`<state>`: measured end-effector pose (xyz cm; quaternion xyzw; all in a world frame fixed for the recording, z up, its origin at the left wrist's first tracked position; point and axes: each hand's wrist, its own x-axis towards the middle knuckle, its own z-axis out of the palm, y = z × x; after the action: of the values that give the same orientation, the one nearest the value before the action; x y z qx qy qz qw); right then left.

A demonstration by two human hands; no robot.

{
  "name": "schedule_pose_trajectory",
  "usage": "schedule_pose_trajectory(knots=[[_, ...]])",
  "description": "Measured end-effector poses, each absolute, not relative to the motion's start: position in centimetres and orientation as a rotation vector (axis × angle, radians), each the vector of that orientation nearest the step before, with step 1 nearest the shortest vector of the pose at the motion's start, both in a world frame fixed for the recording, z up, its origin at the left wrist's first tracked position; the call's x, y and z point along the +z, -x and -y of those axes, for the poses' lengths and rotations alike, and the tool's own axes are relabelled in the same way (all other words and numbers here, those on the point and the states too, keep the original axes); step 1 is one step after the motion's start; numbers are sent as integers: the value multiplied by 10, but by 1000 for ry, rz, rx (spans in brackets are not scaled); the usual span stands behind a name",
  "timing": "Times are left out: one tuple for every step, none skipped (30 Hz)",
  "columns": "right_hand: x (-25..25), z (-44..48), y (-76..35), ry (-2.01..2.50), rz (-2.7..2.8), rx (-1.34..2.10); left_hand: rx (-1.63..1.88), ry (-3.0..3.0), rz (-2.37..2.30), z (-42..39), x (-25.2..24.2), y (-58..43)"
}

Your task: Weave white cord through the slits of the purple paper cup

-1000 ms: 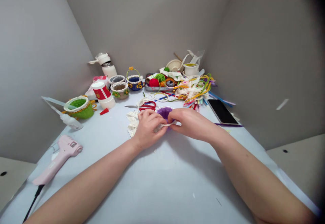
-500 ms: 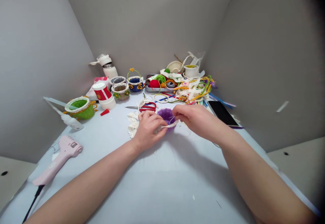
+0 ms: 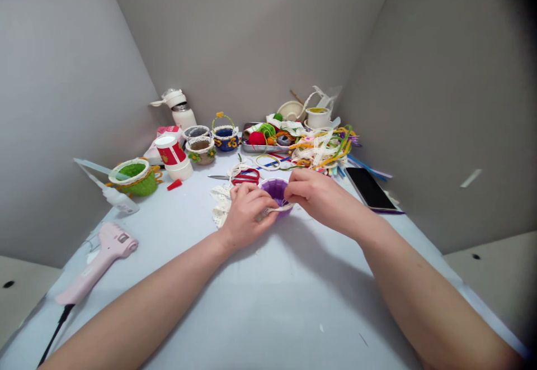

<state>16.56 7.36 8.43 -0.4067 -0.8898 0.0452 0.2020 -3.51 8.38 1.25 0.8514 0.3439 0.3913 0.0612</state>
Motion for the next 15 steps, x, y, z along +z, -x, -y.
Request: schedule_pose_trajectory(knots=[[84,-74,-166,1131,2481,133,1187,-2573,-1039,-84,12,35],[84,-74,-166,1127,2478,138,1191,-2572,-1037,-84,12,35],[84,-74,-166,1124,2475,140,1197,-2571,-1034,-84,12,35],[84,-75,-166,1122,2475,141,1201,-2572,-1030,-84,12,35],[85,-75,-166,1121,2477,141,1203,-2573,-1028,-84,12,35],[85,-74,-166,1121,2482,142,1201,-2573,-1028,-84,12,35],[85,-74,-166,1123,2486,143,1201,-2572,-1030,-84,12,35],[85,-74,-166,1125,2490,144,1203,-2572,-1030,-84,12,35],[85,-74,-165,1126,2492,146,1205,-2572,-1029,-84,12,35],[85,-74,-166,1127,2493,151,1207,-2572,-1026,-84,12,35],[85,-75,-166,1126,2494,156,1208,-2573,-1023,-84,13,35],[85,-75,-166,1122,2492,160,1206,-2574,-1021,-83,13,35],[84,-76,-166,1117,2488,162,1202,-2574,-1021,-83,13,35],[84,-76,-167,1111,2481,164,1195,-2573,-1024,-83,13,35],[83,-77,-167,1106,2472,163,1194,-2571,-1027,-83,13,35]])
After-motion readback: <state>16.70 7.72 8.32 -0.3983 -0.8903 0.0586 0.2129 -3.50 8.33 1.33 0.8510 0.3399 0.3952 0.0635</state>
